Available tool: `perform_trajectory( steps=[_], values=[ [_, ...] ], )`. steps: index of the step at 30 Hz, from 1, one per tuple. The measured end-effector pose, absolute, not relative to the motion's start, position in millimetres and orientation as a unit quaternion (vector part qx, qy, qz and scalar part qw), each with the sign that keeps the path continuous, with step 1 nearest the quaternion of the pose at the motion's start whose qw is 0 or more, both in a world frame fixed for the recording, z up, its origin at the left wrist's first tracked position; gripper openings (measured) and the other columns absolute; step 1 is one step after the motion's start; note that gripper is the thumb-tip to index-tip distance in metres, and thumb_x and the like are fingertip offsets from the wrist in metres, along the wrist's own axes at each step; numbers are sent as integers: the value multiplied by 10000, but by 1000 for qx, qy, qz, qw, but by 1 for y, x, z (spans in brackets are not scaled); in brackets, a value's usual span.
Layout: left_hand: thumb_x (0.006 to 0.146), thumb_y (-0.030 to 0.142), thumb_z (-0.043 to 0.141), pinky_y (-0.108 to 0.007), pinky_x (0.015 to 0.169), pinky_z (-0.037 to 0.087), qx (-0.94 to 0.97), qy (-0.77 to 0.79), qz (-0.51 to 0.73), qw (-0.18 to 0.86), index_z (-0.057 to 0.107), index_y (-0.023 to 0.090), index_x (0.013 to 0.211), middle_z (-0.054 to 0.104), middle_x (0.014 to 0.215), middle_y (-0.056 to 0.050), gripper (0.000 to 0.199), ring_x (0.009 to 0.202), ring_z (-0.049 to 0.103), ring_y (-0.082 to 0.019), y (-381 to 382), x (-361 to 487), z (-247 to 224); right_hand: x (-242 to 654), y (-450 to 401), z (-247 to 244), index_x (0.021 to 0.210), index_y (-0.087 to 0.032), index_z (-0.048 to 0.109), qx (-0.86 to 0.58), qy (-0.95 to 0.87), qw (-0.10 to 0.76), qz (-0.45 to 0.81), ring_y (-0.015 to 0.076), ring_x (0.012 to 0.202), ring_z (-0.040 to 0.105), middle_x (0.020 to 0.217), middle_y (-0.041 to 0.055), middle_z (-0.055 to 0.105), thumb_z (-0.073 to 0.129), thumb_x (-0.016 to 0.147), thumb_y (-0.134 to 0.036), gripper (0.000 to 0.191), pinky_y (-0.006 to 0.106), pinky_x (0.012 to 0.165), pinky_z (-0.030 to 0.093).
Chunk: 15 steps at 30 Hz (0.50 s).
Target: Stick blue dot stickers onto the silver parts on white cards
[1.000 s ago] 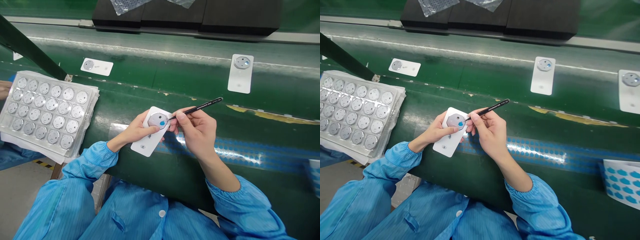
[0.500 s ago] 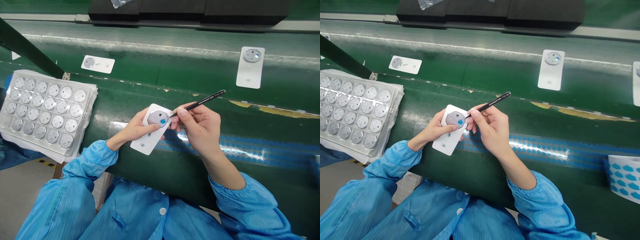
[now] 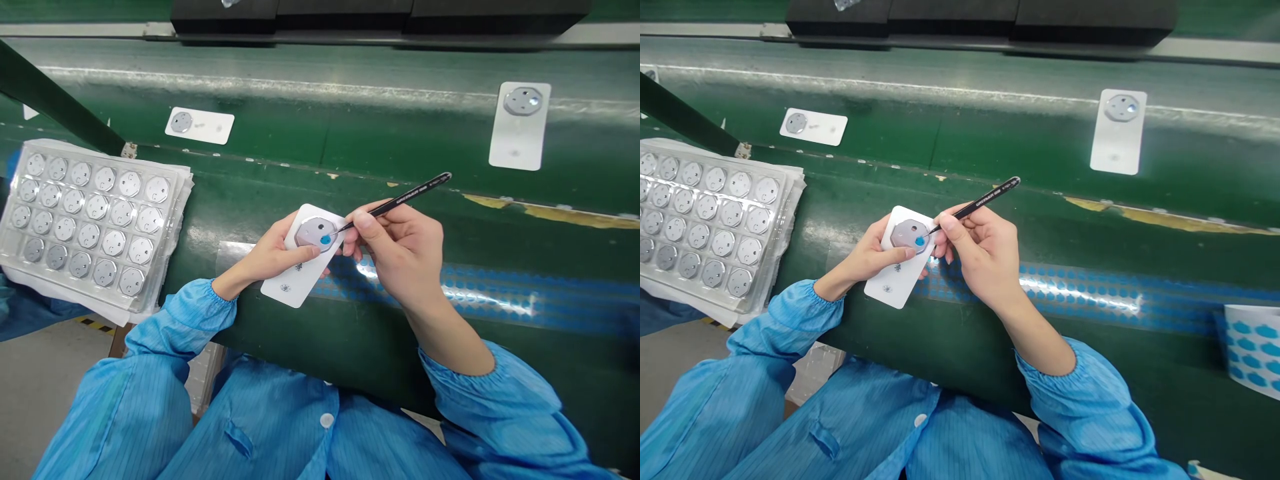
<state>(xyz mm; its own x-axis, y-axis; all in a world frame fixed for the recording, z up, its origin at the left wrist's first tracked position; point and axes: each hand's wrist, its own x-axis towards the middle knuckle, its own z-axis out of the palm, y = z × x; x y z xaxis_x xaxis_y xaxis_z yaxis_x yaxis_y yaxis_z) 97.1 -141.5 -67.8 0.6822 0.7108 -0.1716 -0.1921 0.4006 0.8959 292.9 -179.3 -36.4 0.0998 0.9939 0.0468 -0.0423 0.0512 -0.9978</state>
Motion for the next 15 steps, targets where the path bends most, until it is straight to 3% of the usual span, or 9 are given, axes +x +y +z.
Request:
perform_trajectory(
  steps=[15],
  values=[
    [837, 486, 837, -368, 636, 637, 463, 321, 273, 780, 579, 209, 1224, 760, 981, -75, 541, 731, 772, -269, -144, 99, -62, 292, -180, -38, 905, -238, 729, -504, -480, 547, 466, 169, 559, 628, 681, 14, 670, 792, 929, -553, 322, 294, 453, 509]
  ],
)
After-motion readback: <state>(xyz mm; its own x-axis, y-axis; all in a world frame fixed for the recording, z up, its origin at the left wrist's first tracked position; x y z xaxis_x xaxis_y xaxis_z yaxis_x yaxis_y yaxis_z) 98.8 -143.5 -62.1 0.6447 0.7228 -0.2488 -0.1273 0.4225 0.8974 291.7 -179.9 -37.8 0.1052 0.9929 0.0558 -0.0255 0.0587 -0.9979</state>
